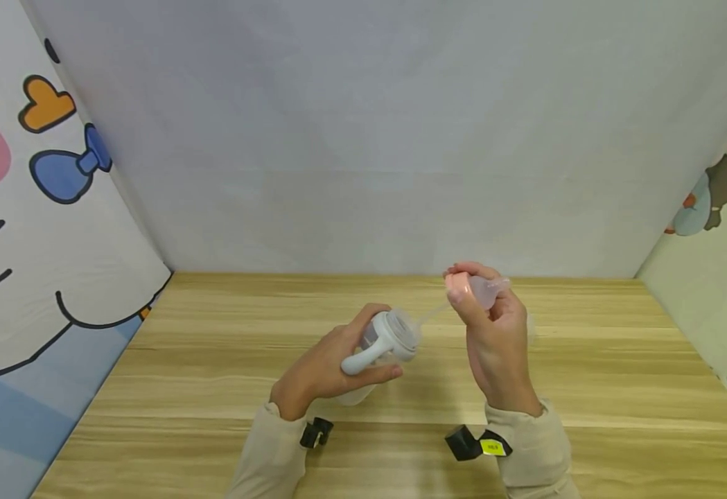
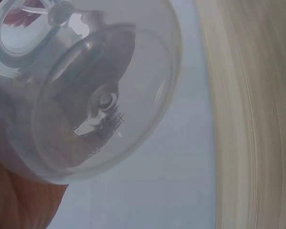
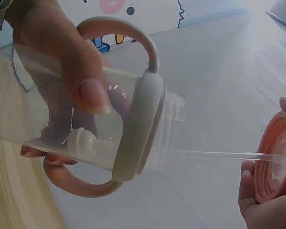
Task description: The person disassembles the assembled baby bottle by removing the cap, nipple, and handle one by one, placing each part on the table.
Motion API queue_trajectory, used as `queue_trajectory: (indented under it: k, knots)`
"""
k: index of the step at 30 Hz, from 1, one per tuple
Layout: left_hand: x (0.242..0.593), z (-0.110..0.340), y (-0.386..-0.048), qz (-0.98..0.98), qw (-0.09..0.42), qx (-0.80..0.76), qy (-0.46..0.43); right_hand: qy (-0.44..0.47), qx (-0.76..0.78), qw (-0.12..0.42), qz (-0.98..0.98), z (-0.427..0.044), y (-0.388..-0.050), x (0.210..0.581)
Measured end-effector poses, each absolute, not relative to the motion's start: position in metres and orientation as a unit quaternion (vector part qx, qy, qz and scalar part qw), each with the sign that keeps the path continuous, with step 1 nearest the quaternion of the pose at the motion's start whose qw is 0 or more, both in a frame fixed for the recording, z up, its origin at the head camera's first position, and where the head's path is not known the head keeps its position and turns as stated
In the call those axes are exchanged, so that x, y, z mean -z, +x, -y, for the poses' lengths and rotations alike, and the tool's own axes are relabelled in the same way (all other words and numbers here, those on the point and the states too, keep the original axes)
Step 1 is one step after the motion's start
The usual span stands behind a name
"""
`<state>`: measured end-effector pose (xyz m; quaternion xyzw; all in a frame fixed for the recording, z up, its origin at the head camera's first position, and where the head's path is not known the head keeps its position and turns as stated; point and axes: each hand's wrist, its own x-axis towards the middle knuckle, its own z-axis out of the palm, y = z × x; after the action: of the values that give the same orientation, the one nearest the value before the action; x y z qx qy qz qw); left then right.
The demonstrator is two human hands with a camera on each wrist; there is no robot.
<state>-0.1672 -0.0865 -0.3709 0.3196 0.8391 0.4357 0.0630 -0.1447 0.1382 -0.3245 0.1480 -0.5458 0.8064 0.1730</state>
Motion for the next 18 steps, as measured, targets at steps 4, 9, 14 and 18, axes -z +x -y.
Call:
queue_trajectory:
  k: [4, 9, 14, 18]
  knots:
    - [0.3707, 0.0865, -0.167, -0.834, 0.069, -0.444, 0.32, 0.159, -0.814, 0.181, 0.529, -0.1392, -0.1442, 0.323]
    - [0.3712, 0.087, -0.1667, -0.831, 0.073, -0.447, 0.323, 0.171, -0.819, 0.193, 0.512, -0.1394, -0.1426, 0.32]
    - [0.3714, 0.087, -0.1672, -0.829, 0.075, -0.45, 0.323, 0.189, -0.823, 0.207, 0.493, -0.1394, -0.1419, 0.3176]
    - [0.372, 0.0867, -0.1675, -0.828, 0.076, -0.45, 0.325, 0.198, -0.827, 0.212, 0.482, -0.1397, -0.1405, 0.3163]
